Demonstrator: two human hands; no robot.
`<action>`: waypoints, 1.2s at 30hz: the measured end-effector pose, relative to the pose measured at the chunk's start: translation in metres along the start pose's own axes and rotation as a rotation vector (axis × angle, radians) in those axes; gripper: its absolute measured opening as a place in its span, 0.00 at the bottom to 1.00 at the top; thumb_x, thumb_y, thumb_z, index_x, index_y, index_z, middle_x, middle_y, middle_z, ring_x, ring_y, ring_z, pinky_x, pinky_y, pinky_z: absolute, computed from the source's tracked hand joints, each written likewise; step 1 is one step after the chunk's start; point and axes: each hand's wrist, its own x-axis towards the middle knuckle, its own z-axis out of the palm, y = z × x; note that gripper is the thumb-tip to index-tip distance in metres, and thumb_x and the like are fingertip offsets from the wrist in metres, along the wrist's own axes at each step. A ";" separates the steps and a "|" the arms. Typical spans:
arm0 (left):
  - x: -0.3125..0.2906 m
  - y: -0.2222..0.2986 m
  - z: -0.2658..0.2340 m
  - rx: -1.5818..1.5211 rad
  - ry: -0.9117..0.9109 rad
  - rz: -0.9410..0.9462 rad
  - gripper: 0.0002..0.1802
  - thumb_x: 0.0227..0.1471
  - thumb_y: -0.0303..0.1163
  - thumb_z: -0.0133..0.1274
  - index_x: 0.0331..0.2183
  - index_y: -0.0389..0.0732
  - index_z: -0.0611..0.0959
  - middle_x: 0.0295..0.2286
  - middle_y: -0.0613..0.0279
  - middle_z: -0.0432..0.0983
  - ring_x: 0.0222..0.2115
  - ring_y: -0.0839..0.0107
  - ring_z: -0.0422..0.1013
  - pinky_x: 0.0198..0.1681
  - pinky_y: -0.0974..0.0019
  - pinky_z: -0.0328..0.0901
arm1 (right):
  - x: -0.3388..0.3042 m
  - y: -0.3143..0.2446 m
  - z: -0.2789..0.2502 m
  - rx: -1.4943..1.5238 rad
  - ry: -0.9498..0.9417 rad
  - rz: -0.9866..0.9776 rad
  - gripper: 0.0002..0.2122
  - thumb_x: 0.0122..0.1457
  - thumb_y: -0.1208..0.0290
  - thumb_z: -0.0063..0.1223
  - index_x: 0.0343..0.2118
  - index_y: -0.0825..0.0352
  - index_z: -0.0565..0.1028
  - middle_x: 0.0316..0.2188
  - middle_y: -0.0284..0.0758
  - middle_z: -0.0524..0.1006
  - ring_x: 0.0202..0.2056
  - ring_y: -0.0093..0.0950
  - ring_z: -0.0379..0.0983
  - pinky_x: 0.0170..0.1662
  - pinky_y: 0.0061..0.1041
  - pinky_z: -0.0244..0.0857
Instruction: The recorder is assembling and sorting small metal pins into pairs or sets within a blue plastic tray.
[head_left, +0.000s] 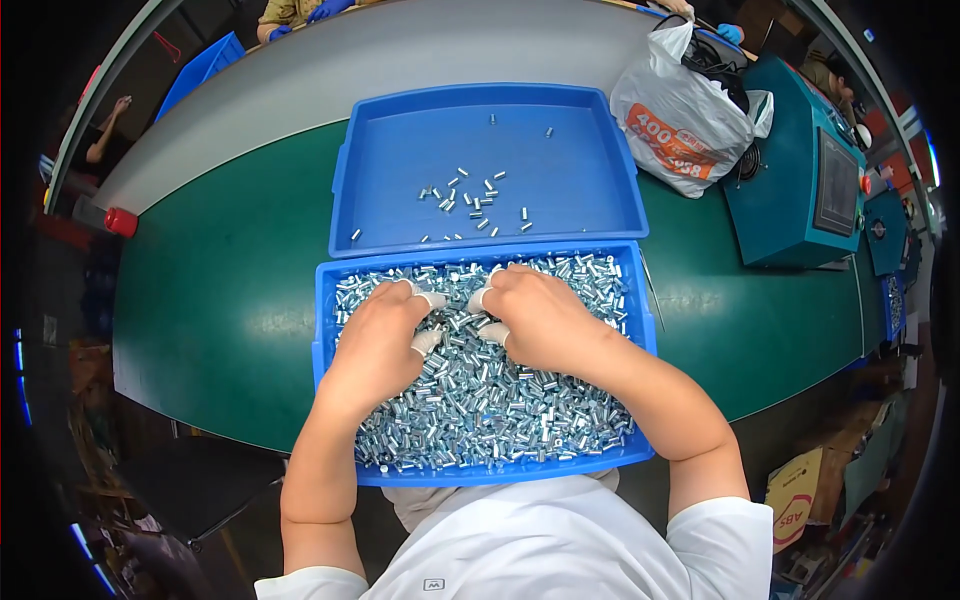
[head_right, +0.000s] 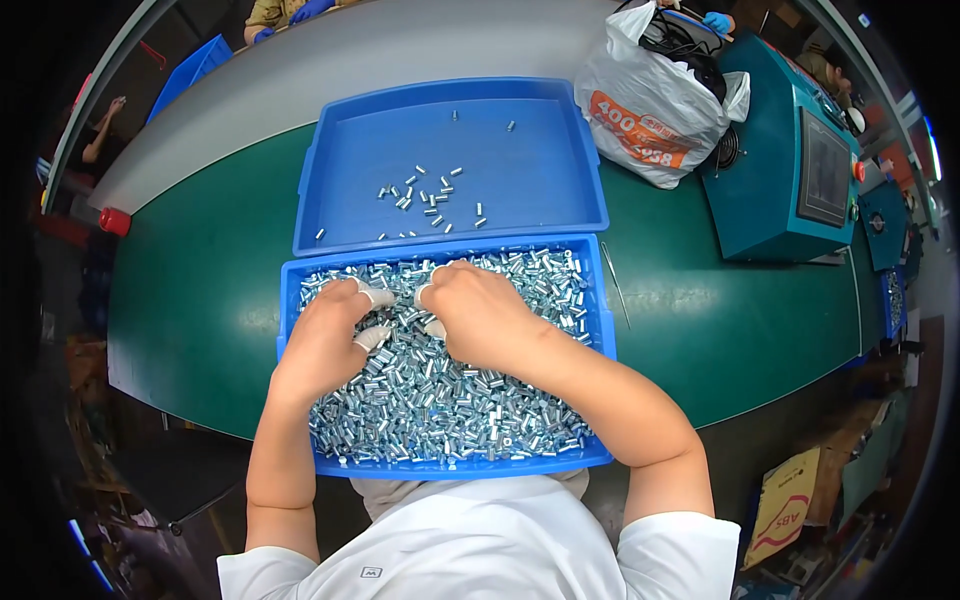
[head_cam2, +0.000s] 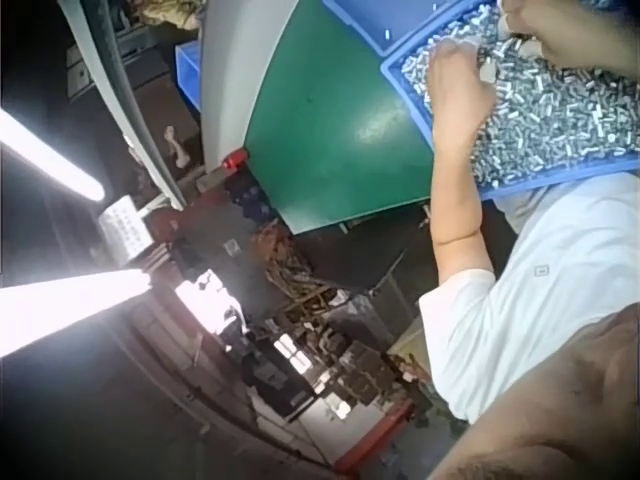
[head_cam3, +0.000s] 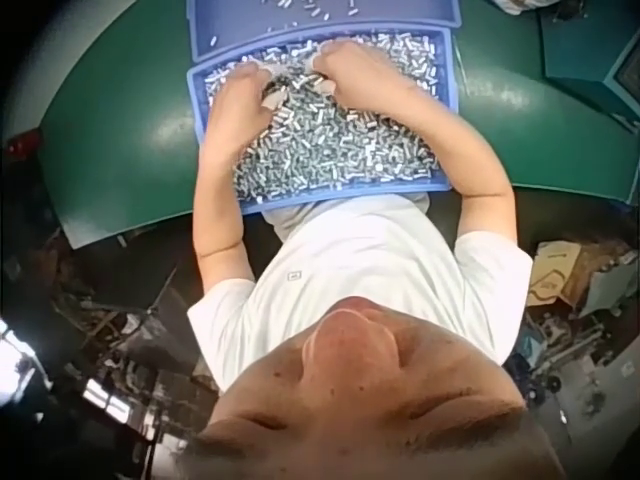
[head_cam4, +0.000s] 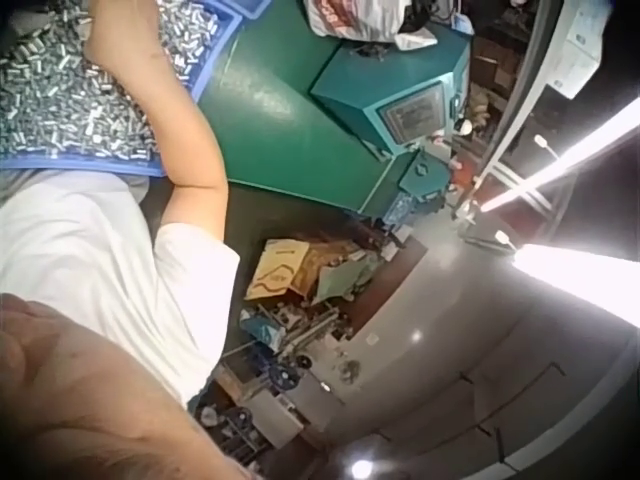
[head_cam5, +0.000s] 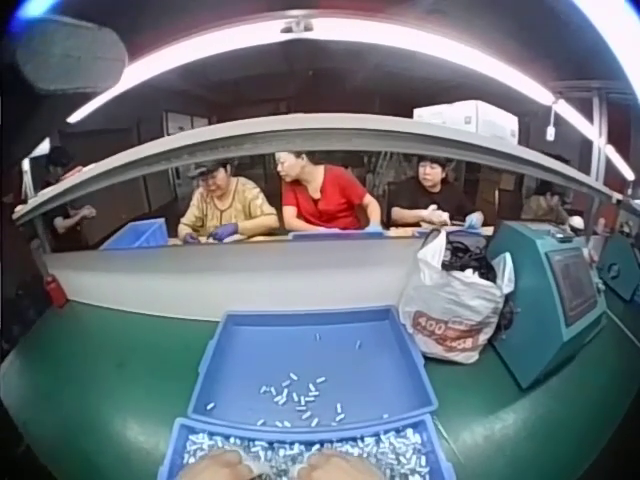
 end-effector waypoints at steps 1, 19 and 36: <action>-0.002 -0.001 0.001 -0.003 0.015 0.013 0.20 0.43 0.20 0.64 0.43 0.35 0.84 0.35 0.51 0.77 0.40 0.49 0.72 0.44 0.52 0.68 | 0.002 -0.001 0.001 0.010 0.008 0.010 0.10 0.47 0.77 0.64 0.35 0.67 0.81 0.32 0.39 0.77 0.41 0.42 0.76 0.43 0.41 0.72; 0.007 -0.015 0.007 -0.176 -0.029 0.133 0.16 0.42 0.17 0.62 0.37 0.36 0.85 0.31 0.52 0.75 0.35 0.52 0.71 0.39 0.54 0.67 | 0.011 0.002 -0.005 0.183 -0.075 0.046 0.10 0.45 0.78 0.67 0.32 0.66 0.80 0.30 0.40 0.79 0.39 0.43 0.78 0.41 0.41 0.72; 0.015 -0.016 0.008 -0.075 -0.008 0.142 0.19 0.41 0.13 0.58 0.39 0.36 0.86 0.30 0.55 0.73 0.36 0.54 0.69 0.42 0.55 0.66 | 0.006 0.018 0.001 0.446 0.044 -0.036 0.10 0.49 0.78 0.69 0.33 0.67 0.80 0.29 0.38 0.80 0.35 0.39 0.77 0.38 0.35 0.71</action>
